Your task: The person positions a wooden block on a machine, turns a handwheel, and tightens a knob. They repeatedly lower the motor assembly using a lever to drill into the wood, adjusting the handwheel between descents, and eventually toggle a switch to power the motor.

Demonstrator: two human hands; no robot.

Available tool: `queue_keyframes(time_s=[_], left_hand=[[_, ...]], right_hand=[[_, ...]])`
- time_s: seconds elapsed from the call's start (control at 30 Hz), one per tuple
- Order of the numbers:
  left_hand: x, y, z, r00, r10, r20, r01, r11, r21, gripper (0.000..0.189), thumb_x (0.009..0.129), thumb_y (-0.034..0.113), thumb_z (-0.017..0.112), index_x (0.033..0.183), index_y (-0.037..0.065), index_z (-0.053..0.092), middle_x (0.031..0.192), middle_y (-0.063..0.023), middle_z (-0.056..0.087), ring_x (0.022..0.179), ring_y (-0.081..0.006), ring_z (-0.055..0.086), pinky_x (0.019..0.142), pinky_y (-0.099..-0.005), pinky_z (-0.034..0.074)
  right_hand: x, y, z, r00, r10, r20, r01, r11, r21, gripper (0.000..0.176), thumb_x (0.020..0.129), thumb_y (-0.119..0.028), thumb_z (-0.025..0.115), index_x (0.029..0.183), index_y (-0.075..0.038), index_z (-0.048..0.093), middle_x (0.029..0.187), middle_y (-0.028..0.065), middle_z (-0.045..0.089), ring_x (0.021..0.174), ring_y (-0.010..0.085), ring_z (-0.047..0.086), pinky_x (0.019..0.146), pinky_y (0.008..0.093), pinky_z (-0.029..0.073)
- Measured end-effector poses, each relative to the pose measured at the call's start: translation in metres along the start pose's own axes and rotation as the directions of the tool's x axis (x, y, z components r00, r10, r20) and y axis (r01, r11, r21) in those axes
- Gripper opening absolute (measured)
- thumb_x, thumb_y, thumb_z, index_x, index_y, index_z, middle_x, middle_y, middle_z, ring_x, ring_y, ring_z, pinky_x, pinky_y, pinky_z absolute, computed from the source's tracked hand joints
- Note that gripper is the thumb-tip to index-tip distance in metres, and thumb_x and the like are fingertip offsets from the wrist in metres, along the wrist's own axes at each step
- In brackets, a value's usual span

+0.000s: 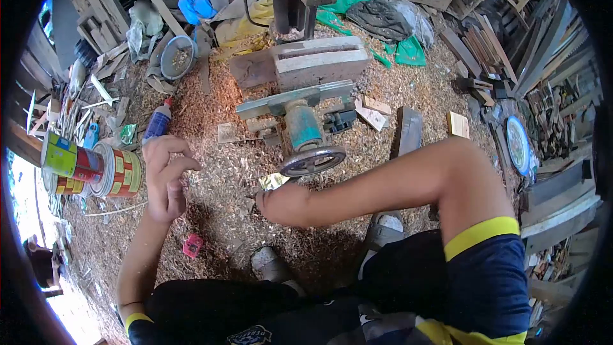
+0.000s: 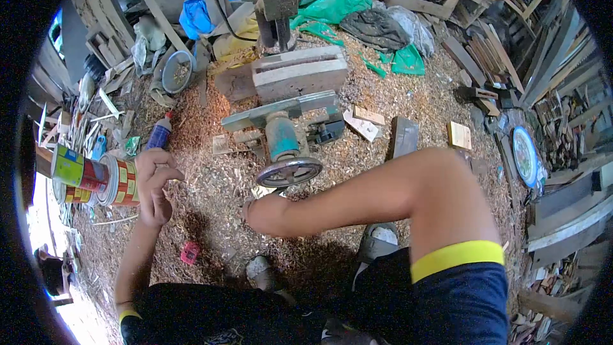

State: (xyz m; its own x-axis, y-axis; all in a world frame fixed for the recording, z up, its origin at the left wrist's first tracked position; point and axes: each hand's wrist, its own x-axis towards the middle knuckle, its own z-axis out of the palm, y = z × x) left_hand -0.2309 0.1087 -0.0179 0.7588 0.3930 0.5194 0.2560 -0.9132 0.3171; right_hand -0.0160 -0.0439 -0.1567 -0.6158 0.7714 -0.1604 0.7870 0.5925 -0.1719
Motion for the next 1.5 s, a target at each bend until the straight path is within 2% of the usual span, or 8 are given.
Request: queue_keyframes(time_s=[0.2,0.3,0.67,0.87,0.9,1.13,1.3,1.5], left_hand=[[-0.005,-0.011,0.004,1.0,0.003,-0.006,-0.003,0.999,-0.049,0.073,0.113,0.054,0.023,0.084,0.006,0.069,0.099,-0.0131,0.061,0.1,-0.0339,0.057,0.096,-0.046,0.038],[-0.009,-0.014,0.008,1.0,0.017,0.0,-0.017,0.997,-0.07,0.069,0.113,0.052,0.026,0.085,0.007,0.07,0.102,-0.0125,0.062,0.102,-0.0344,0.058,0.097,-0.0466,0.038],[0.004,0.001,0.002,0.999,0.038,0.01,-0.037,0.998,-0.056,0.072,0.112,0.055,0.024,0.083,0.008,0.071,0.102,-0.0134,0.061,0.103,-0.0338,0.057,0.098,-0.0469,0.037],[0.013,0.013,-0.01,0.994,-0.011,-0.107,0.001,0.995,-0.096,0.075,0.112,0.052,0.021,0.081,0.004,0.07,0.099,-0.014,0.059,0.098,-0.0318,0.054,0.095,-0.0454,0.039],[0.013,0.012,-0.01,0.994,-0.005,-0.113,-0.005,0.996,-0.088,0.075,0.112,0.052,0.021,0.081,0.004,0.07,0.099,-0.014,0.059,0.098,-0.0318,0.054,0.095,-0.0454,0.039],[0.013,0.003,0.004,0.998,-0.018,-0.068,0.011,0.995,-0.101,0.068,0.112,0.046,0.025,0.081,0.006,0.071,0.103,-0.0131,0.062,0.101,-0.0313,0.057,0.094,-0.0441,0.039],[0.011,0.001,0.013,0.995,-0.01,-0.096,-0.007,0.983,-0.183,0.055,0.111,0.035,0.032,0.083,0.006,0.071,0.104,-0.0125,0.063,0.103,-0.0314,0.057,0.095,-0.0433,0.038],[0.001,0.005,0.016,0.993,-0.046,-0.111,0.022,0.977,-0.212,0.068,0.114,0.043,0.026,0.081,0.005,0.07,0.103,-0.013,0.061,0.1,-0.0304,0.057,0.093,-0.0427,0.04]], right_hand=[[0.036,0.007,0.128,0.944,0.183,0.276,-0.214,0.973,0.087,0.034,0.086,-0.015,0.068,0.113,0.006,0.07,0.09,0.0144,0.074,0.083,0.0293,0.076,0.062,0.0456,0.059],[0.014,0.002,0.118,0.986,0.156,-0.058,-0.162,0.98,-0.117,0.024,0.085,-0.014,0.066,0.102,0.001,0.073,0.089,0.0121,0.073,0.079,0.0285,0.073,0.059,0.0452,0.056],[0.058,0.002,0.151,0.914,0.406,0.017,-0.406,0.911,0.072,0.025,0.091,-0.013,0.063,0.104,0.005,0.074,0.115,0.0186,0.073,0.098,0.0338,0.075,0.075,0.0448,0.061],[0.037,0.024,0.107,0.974,0.138,0.178,-0.156,0.984,0.086,0.032,0.095,-0.014,0.057,0.123,0.0,0.066,0.078,0.0143,0.073,0.073,0.0329,0.075,0.061,0.0493,0.06],[0.032,0.026,0.109,0.998,0.07,0.007,-0.07,0.997,0.036,0.038,0.096,-0.014,0.055,0.131,0.001,0.061,0.071,0.0126,0.071,0.061,0.0328,0.072,0.051,0.05,0.057],[0.033,0.022,0.096,0.985,0.15,0.084,-0.163,0.97,0.183,0.05,0.089,-0.012,0.065,0.137,0.001,0.059,0.074,0.0145,0.072,0.068,0.0345,0.074,0.049,0.0494,0.056],[0.062,0.026,0.098,0.864,0.273,0.422,-0.416,0.86,0.294,0.029,0.086,-0.018,0.07,0.101,0.004,0.079,0.1,0.0289,0.075,0.101,0.0421,0.075,0.071,0.0594,0.06],[0.048,0.018,0.088,0.929,0.296,0.223,-0.346,0.908,0.234,0.031,0.092,-0.028,0.068,0.092,0.002,0.077,0.078,0.0198,0.073,0.072,0.0366,0.074,0.061,0.0525,0.058]])
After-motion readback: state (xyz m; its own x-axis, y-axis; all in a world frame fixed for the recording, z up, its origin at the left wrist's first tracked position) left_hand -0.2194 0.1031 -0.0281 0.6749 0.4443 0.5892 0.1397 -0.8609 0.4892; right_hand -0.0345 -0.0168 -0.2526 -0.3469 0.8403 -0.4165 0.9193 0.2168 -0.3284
